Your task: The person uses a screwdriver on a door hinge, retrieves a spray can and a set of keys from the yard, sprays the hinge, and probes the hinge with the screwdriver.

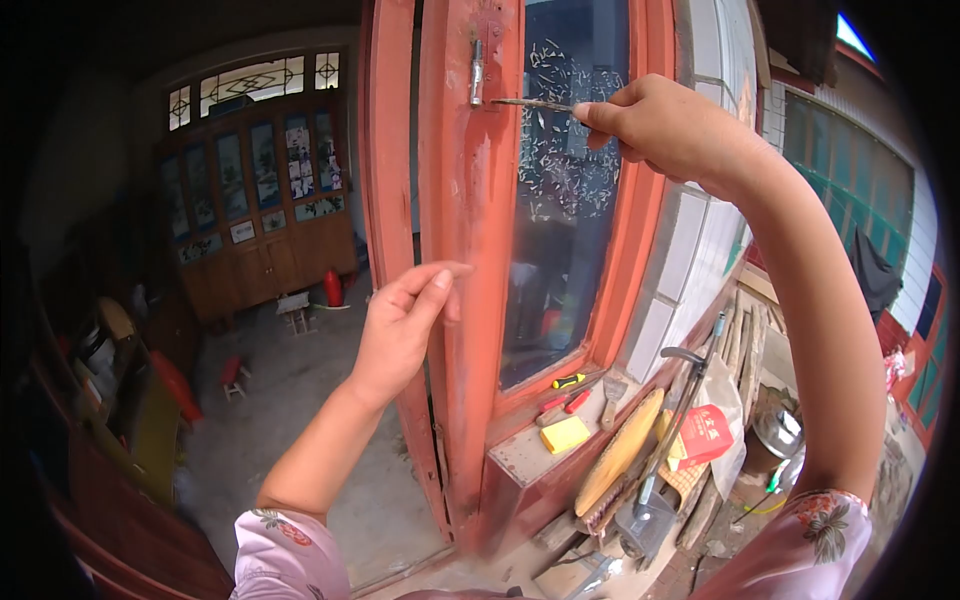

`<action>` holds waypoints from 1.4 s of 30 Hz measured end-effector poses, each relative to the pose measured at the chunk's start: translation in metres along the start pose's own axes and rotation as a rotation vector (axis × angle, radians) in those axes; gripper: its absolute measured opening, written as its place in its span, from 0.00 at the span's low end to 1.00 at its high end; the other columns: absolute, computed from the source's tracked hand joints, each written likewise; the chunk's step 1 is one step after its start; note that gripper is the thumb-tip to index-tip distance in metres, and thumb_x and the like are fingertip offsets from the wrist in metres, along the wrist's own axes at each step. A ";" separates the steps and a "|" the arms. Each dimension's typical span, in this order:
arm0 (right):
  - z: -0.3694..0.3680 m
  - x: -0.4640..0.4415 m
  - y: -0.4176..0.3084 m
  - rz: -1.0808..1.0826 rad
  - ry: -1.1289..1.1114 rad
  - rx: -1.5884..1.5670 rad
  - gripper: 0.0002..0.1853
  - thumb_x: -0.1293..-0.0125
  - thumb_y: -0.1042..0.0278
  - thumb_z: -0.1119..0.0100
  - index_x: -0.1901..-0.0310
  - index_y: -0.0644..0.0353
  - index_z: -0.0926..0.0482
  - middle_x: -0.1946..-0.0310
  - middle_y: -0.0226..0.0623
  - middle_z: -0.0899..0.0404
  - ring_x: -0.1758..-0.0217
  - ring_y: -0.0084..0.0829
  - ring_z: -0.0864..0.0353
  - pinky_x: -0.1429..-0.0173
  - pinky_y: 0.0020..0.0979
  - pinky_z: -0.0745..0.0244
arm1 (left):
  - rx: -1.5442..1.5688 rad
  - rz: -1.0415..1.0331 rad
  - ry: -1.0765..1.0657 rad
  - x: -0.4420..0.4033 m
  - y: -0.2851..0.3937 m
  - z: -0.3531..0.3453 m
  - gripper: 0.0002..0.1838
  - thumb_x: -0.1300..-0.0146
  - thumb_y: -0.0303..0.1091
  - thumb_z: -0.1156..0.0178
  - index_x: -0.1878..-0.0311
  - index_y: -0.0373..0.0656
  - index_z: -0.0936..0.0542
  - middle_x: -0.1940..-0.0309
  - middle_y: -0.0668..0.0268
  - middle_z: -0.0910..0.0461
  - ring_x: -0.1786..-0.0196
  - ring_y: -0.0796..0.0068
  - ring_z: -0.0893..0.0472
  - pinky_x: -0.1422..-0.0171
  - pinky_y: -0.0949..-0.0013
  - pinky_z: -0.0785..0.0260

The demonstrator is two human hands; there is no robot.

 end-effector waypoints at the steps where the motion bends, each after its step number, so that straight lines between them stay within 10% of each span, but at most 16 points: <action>1: 0.002 -0.002 -0.004 0.066 0.040 0.052 0.23 0.32 0.49 0.47 0.65 0.64 0.16 0.84 0.30 0.32 0.83 0.21 0.36 0.77 0.27 0.41 | 0.060 -0.056 -0.026 -0.026 0.013 -0.017 0.17 0.28 0.40 0.51 0.50 0.37 0.22 0.74 0.74 0.28 0.68 0.86 0.30 0.60 0.78 0.35; 4: 0.007 0.002 -0.019 0.143 0.128 0.211 0.24 0.34 0.49 0.46 0.65 0.66 0.16 0.73 0.47 0.18 0.70 0.36 0.18 0.58 0.32 0.26 | 0.346 -0.050 -0.060 -0.084 0.030 -0.057 0.21 0.28 0.45 0.51 0.46 0.36 0.25 0.74 0.73 0.28 0.70 0.85 0.31 0.63 0.77 0.35; 8: 0.014 0.002 -0.028 0.001 0.051 0.231 0.25 0.34 0.46 0.45 0.66 0.66 0.17 0.86 0.30 0.31 0.79 0.21 0.31 0.73 0.27 0.36 | 0.681 0.024 -0.076 -0.121 0.031 -0.086 0.21 0.30 0.49 0.49 0.50 0.37 0.25 0.75 0.74 0.30 0.72 0.82 0.32 0.66 0.76 0.36; 16: 0.007 0.005 -0.033 0.271 0.196 0.302 0.18 0.37 0.60 0.47 0.66 0.72 0.20 0.79 0.55 0.24 0.75 0.48 0.23 0.64 0.40 0.28 | 0.929 0.040 -0.077 -0.142 0.034 -0.100 0.18 0.29 0.47 0.51 0.60 0.41 0.25 0.78 0.75 0.31 0.74 0.82 0.34 0.67 0.76 0.37; 23: -0.008 0.023 -0.032 0.391 0.297 0.429 0.15 0.36 0.62 0.46 0.67 0.69 0.20 0.76 0.55 0.23 0.71 0.53 0.22 0.64 0.44 0.27 | 0.889 0.026 -0.061 -0.138 0.027 -0.100 0.17 0.28 0.45 0.52 0.61 0.40 0.25 0.80 0.75 0.33 0.75 0.83 0.35 0.68 0.76 0.38; 27: -0.006 0.014 -0.024 0.333 0.231 0.316 0.17 0.34 0.59 0.48 0.68 0.68 0.21 0.81 0.46 0.23 0.78 0.44 0.22 0.69 0.39 0.28 | 0.887 0.018 -0.019 -0.141 0.028 -0.099 0.16 0.27 0.44 0.53 0.63 0.40 0.26 0.80 0.75 0.34 0.76 0.84 0.36 0.67 0.76 0.38; 30: -0.015 0.000 0.014 -0.156 -0.249 -0.515 0.18 0.29 0.54 0.53 0.65 0.63 0.24 0.85 0.18 0.40 0.89 0.10 0.46 0.87 0.20 0.50 | 0.869 0.017 0.039 -0.142 0.028 -0.102 0.16 0.27 0.42 0.53 0.64 0.40 0.26 0.81 0.75 0.35 0.77 0.83 0.36 0.67 0.76 0.38; 33: -0.034 0.003 0.028 -0.408 -0.547 -0.996 0.17 0.28 0.54 0.55 0.65 0.60 0.26 0.86 0.17 0.42 0.90 0.08 0.51 0.90 0.16 0.58 | 0.833 0.004 0.036 -0.144 0.028 -0.101 0.16 0.27 0.42 0.53 0.65 0.40 0.27 0.81 0.75 0.35 0.77 0.83 0.36 0.67 0.76 0.37; 42: -0.023 0.014 -0.007 -0.208 -0.205 -0.316 0.21 0.28 0.53 0.54 0.70 0.63 0.25 0.88 0.19 0.47 0.89 0.14 0.53 0.86 0.23 0.57 | 0.891 -0.026 -0.055 -0.139 0.027 -0.095 0.16 0.28 0.43 0.52 0.67 0.41 0.26 0.80 0.74 0.34 0.76 0.81 0.36 0.67 0.75 0.37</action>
Point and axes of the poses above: each hand's wrist, its own x-axis away from the middle knuckle, its own z-axis out of the back of the hand, y = z × x, the point moved 7 cm from there along -x, towards the middle knuckle
